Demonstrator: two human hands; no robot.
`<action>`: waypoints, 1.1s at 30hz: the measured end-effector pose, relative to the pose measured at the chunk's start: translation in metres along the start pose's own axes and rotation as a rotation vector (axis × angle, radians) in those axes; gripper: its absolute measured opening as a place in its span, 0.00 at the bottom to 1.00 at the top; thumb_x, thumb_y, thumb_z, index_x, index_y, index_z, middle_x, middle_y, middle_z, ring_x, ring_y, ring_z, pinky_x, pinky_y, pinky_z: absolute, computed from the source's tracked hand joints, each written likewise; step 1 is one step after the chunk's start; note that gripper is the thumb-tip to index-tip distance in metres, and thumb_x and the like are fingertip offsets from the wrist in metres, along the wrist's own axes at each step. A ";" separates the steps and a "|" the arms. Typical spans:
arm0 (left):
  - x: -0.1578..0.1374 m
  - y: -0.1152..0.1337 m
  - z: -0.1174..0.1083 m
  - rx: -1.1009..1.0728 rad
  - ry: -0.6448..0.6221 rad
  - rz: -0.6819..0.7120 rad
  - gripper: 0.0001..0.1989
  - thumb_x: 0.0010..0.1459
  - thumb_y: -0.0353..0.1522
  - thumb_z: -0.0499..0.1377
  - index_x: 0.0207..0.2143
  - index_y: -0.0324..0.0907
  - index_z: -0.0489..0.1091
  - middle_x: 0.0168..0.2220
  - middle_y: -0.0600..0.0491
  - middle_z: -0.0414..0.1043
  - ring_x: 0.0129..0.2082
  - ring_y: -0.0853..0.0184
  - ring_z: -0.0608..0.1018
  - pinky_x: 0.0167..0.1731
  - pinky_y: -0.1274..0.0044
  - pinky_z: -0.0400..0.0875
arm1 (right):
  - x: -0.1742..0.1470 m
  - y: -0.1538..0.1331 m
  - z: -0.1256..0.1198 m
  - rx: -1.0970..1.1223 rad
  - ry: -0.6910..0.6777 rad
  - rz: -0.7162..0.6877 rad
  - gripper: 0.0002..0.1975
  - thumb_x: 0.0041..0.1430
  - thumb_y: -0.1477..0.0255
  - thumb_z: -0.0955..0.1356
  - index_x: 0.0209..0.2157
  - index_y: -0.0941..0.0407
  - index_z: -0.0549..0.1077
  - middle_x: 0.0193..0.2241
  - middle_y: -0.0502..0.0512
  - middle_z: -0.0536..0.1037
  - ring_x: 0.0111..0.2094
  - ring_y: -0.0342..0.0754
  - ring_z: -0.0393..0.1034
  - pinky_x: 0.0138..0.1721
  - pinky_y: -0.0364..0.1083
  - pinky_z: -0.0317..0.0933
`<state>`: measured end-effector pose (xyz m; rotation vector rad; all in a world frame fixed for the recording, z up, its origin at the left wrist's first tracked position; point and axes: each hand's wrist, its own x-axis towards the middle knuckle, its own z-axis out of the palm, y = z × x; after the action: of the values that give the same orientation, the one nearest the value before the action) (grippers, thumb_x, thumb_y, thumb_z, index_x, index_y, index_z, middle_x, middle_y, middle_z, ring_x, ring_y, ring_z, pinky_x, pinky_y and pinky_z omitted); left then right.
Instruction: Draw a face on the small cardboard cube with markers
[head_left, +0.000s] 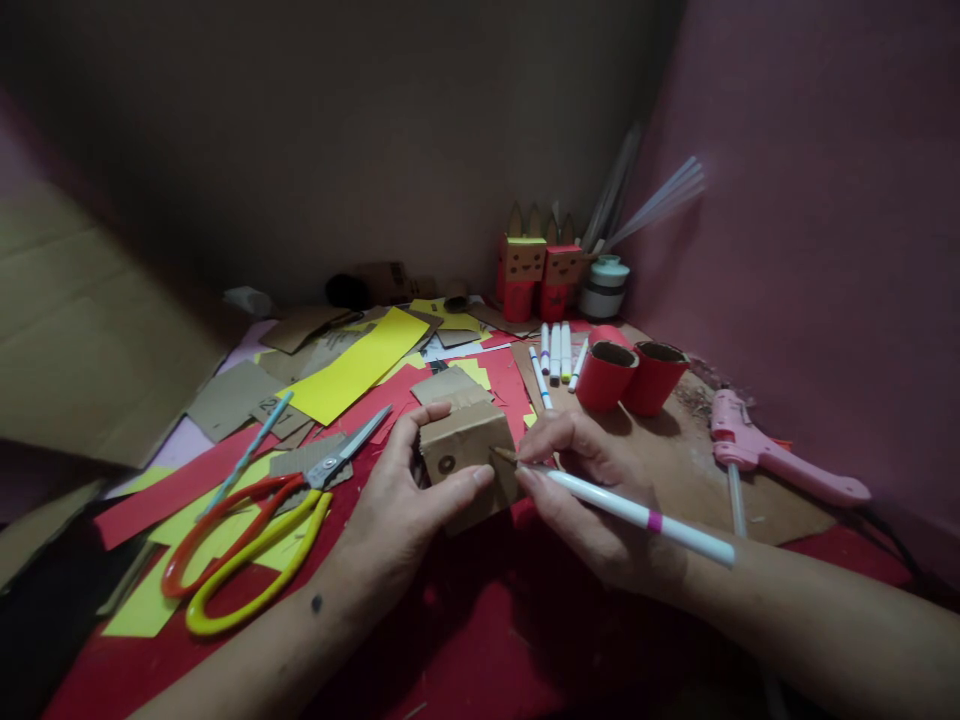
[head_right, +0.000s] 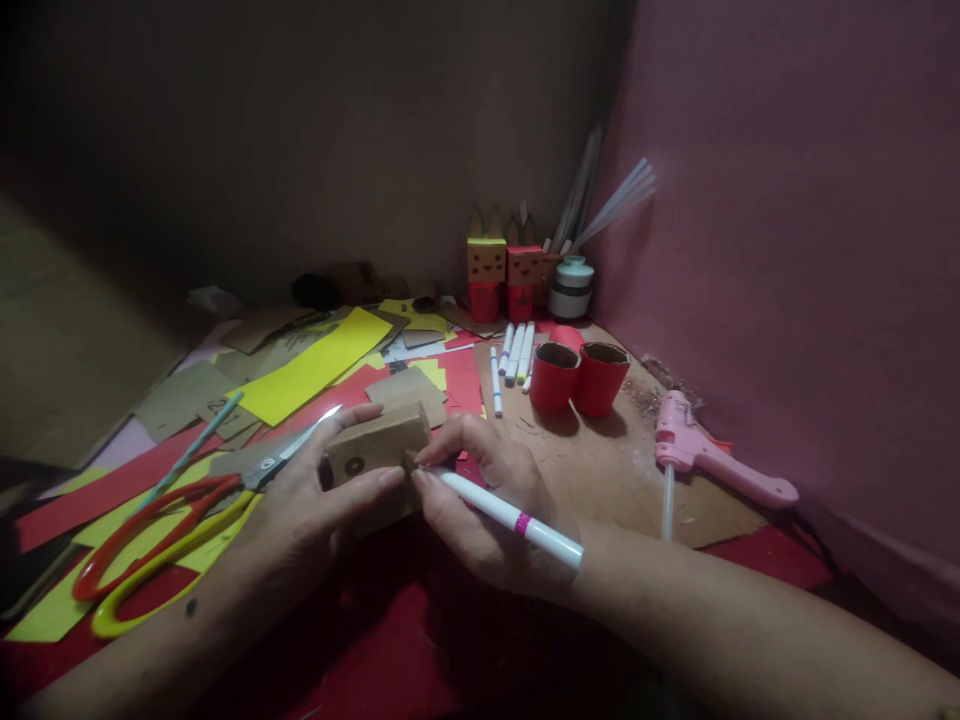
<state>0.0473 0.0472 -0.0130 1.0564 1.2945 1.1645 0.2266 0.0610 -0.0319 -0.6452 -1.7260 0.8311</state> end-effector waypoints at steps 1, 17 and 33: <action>0.000 0.000 0.000 -0.005 0.002 0.002 0.35 0.44 0.39 0.73 0.54 0.47 0.65 0.41 0.50 0.79 0.41 0.55 0.80 0.37 0.71 0.74 | 0.000 0.000 0.000 0.002 -0.002 0.003 0.05 0.61 0.77 0.67 0.38 0.53 0.68 0.27 0.47 0.69 0.23 0.41 0.60 0.23 0.42 0.57; -0.001 0.001 0.000 0.031 -0.009 0.006 0.32 0.47 0.37 0.72 0.53 0.47 0.65 0.42 0.53 0.79 0.42 0.58 0.81 0.36 0.75 0.75 | 0.000 0.003 0.001 -0.008 -0.005 0.002 0.05 0.61 0.77 0.67 0.38 0.53 0.67 0.27 0.46 0.69 0.22 0.40 0.60 0.23 0.42 0.56; 0.001 -0.002 0.000 0.006 -0.011 0.000 0.30 0.46 0.36 0.72 0.51 0.47 0.66 0.39 0.55 0.78 0.40 0.59 0.81 0.35 0.75 0.75 | -0.005 0.012 0.002 -0.031 0.063 -0.006 0.06 0.64 0.74 0.68 0.39 0.50 0.67 0.31 0.47 0.68 0.25 0.39 0.60 0.25 0.41 0.57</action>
<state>0.0476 0.0476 -0.0146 1.0657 1.2906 1.1542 0.2263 0.0645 -0.0449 -0.6804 -1.6861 0.7732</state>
